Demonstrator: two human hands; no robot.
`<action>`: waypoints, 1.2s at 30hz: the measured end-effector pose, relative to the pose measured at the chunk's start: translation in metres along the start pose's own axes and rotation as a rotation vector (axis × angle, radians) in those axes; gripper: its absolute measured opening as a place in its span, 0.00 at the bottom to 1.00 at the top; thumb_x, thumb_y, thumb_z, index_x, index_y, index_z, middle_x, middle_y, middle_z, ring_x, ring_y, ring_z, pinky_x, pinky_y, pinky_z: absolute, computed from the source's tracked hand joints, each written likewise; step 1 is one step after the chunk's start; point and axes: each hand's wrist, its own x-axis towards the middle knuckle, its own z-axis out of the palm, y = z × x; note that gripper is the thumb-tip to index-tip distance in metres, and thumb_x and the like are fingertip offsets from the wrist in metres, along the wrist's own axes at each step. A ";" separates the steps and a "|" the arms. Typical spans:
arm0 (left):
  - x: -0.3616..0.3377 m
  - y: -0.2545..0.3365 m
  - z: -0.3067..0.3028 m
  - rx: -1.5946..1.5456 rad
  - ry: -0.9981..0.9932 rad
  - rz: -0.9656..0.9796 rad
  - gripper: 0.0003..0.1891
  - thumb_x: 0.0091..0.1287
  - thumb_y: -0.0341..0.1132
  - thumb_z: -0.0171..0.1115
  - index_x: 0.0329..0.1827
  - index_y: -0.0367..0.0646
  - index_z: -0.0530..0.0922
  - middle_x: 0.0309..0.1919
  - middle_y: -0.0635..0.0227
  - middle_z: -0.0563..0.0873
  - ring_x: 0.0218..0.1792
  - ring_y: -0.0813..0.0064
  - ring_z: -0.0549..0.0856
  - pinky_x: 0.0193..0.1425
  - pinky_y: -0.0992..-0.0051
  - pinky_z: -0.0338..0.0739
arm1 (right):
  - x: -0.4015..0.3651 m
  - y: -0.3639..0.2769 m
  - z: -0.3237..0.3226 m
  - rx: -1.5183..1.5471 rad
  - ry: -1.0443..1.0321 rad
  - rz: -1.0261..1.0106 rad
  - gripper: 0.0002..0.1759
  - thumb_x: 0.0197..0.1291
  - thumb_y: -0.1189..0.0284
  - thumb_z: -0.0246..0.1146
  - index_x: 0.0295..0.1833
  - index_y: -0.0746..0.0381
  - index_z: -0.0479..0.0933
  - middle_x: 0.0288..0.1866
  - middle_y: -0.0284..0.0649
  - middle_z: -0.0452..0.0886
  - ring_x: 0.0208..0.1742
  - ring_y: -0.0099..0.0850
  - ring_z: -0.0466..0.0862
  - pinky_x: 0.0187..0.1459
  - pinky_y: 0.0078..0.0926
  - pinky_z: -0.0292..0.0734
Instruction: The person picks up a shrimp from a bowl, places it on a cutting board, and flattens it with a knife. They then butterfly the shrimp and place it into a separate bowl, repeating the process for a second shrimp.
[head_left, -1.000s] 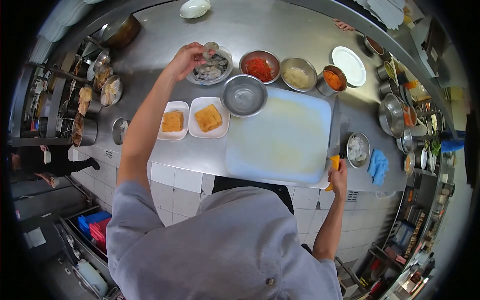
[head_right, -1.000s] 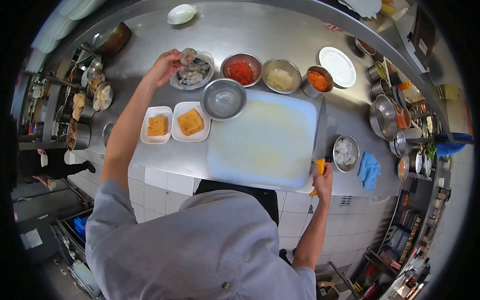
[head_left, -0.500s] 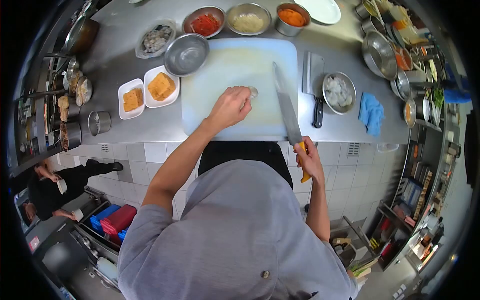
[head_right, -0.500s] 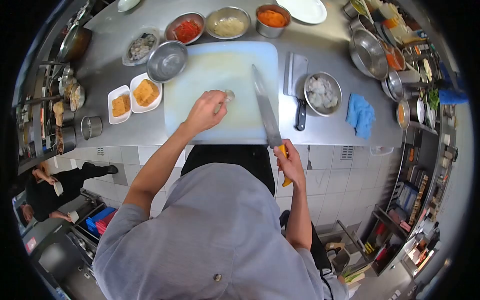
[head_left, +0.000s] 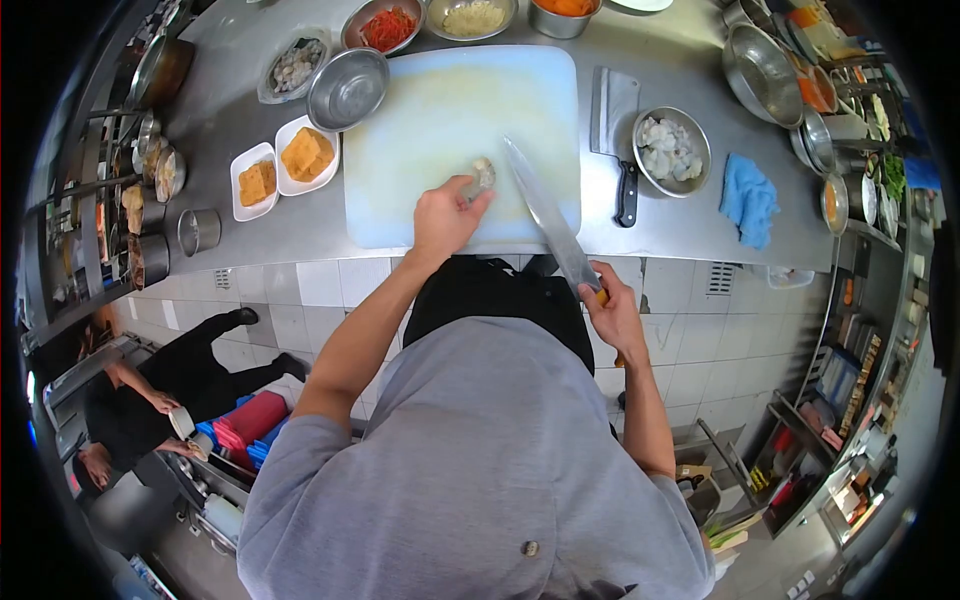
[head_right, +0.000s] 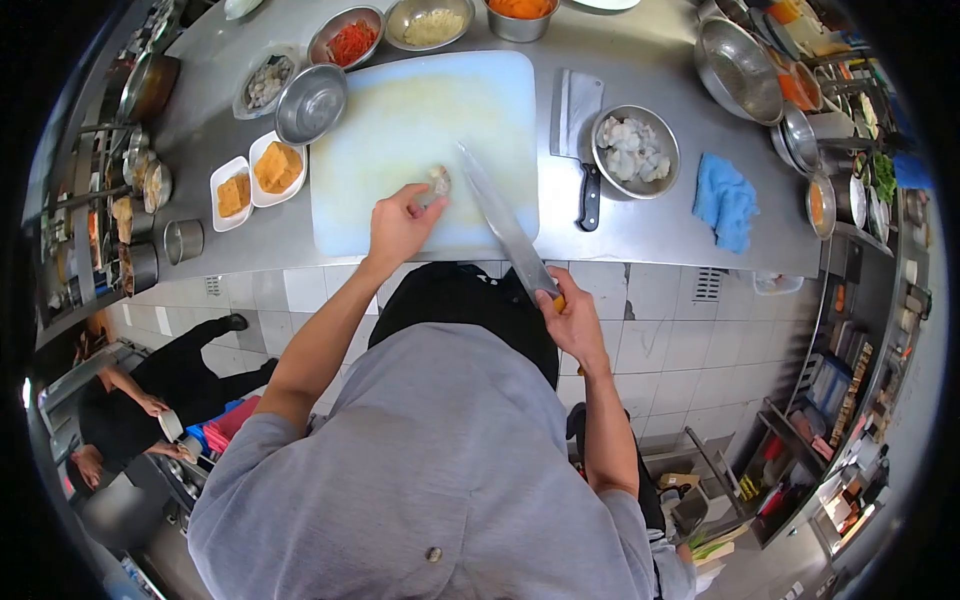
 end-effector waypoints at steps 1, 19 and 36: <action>-0.001 -0.007 -0.001 -0.007 0.008 0.051 0.18 0.65 0.37 0.76 0.56 0.39 0.88 0.38 0.59 0.90 0.38 0.63 0.88 0.37 0.58 0.80 | -0.001 -0.001 0.000 -0.009 -0.010 0.007 0.19 0.74 0.72 0.67 0.67 0.62 0.78 0.33 0.50 0.87 0.31 0.32 0.82 0.39 0.31 0.79; 0.048 -0.051 -0.044 0.690 -0.512 0.982 0.51 0.77 0.68 0.51 0.91 0.42 0.49 0.91 0.56 0.51 0.91 0.60 0.49 0.92 0.48 0.38 | -0.013 0.003 0.024 0.051 -0.015 0.059 0.22 0.72 0.71 0.70 0.69 0.61 0.77 0.37 0.51 0.89 0.34 0.36 0.87 0.43 0.33 0.82; 0.055 -0.059 -0.043 0.639 -0.558 1.004 0.52 0.76 0.68 0.53 0.91 0.42 0.48 0.91 0.57 0.49 0.91 0.59 0.50 0.92 0.49 0.38 | -0.012 0.002 0.047 0.085 0.035 0.052 0.21 0.71 0.73 0.71 0.66 0.65 0.80 0.31 0.47 0.84 0.28 0.29 0.77 0.37 0.29 0.78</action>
